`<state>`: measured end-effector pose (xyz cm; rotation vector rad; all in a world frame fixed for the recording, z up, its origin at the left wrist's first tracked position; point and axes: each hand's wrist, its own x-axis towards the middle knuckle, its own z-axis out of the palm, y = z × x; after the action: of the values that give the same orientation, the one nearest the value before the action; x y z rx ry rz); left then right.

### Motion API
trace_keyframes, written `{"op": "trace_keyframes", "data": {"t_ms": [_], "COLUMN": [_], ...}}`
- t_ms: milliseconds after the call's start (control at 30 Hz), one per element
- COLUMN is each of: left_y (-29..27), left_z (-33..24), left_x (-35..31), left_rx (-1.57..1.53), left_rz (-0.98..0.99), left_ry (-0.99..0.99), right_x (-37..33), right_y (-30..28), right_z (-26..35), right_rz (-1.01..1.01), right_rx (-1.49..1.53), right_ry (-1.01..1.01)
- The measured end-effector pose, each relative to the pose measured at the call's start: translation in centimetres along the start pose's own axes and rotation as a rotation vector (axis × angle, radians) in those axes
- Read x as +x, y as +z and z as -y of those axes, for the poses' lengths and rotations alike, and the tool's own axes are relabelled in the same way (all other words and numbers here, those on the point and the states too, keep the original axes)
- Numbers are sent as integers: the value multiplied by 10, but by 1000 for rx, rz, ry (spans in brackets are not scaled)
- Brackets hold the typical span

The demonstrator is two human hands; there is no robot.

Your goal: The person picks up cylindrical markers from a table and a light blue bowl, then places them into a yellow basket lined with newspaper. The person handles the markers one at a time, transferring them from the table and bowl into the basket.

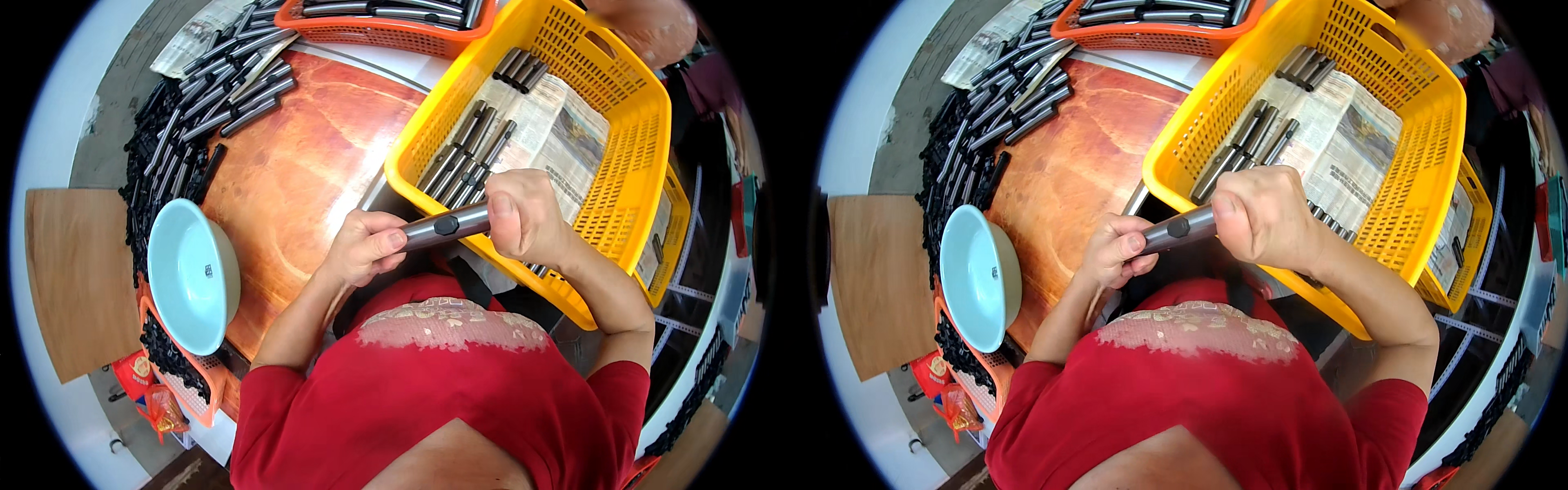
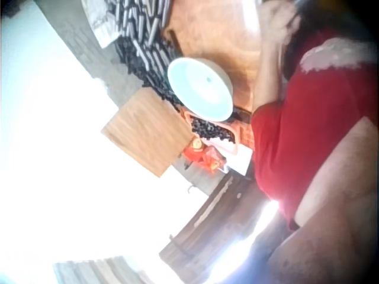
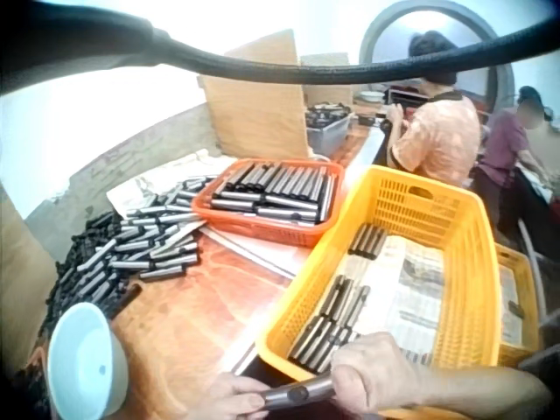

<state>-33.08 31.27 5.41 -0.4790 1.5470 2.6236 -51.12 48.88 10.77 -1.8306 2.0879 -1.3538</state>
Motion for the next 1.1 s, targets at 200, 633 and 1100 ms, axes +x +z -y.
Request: {"op": "trace_keyframes", "data": {"t_ms": [200, 633, 1100], "left_y": [14, 55, -34], "left_z": [-16, -14, -48], "left_x": [9, 70, -1], "left_rx": [629, 883, 1175], "left_rz": [-145, -270, -544], "left_ry": [312, 640, 571], "right_x": [-6, 19, -83], "right_y": [-1, 6, 48], "right_z": [-6, -64, -339], "right_rz": [24, -125, -216], "right_rx": [112, 983, 272], "right_ry": [400, 738, 1497]}}
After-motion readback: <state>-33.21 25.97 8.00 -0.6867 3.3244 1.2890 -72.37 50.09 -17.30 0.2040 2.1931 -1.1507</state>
